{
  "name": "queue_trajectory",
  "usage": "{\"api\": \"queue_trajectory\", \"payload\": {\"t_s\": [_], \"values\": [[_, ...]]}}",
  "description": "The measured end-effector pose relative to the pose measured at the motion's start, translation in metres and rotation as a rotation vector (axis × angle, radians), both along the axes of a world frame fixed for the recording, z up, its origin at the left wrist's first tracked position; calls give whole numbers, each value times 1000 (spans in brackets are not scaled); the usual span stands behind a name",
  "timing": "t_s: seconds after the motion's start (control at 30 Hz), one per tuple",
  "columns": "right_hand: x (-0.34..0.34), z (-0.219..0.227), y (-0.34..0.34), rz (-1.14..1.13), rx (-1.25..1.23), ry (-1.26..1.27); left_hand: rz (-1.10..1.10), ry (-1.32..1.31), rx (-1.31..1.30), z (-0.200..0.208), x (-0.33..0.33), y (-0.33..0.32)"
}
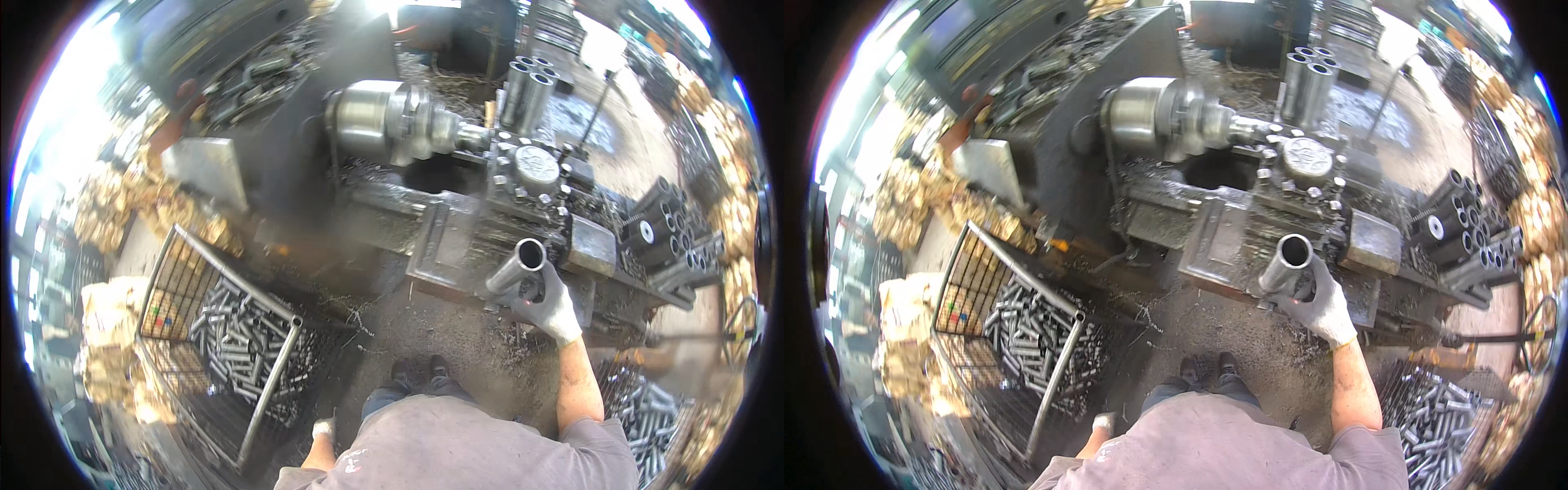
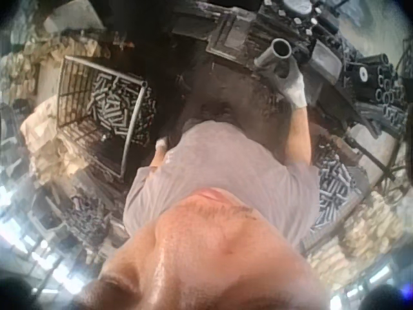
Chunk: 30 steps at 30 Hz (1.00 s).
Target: The person operates a metal turning lathe, repeatedly loading hollow metal tubes into the chuck, securing them, and then removing the processed parts. The finished pieces are placed into a wire basket nearby.
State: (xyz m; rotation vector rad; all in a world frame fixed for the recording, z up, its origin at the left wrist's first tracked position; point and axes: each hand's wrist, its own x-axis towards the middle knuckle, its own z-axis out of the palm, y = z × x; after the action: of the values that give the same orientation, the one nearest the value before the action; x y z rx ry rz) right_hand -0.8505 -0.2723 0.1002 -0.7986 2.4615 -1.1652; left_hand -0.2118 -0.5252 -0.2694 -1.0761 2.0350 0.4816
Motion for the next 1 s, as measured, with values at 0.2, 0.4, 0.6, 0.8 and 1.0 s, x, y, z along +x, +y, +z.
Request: {"api": "queue_trajectory", "payload": {"t_s": [0.2, 0.4, 0.6, 0.8, 1.0], "values": [[20, -56, -63, -118, -72, 117, 379, 116, 0, -16, 74, 113], [203, -53, -148, 584, -248, -74, 1364, 600, -117, 109, 33, 198], [442, -64, -198, 1317, -59, -190, 1837, 493, -230, 64, 146, 325], [623, -26, -168, 2068, 82, -174, 2429, 330, -552, 66, 167, 489], [788, -5, -141, 2610, -8, 4, 3259, 614, -757, -36, 56, 633]]}}
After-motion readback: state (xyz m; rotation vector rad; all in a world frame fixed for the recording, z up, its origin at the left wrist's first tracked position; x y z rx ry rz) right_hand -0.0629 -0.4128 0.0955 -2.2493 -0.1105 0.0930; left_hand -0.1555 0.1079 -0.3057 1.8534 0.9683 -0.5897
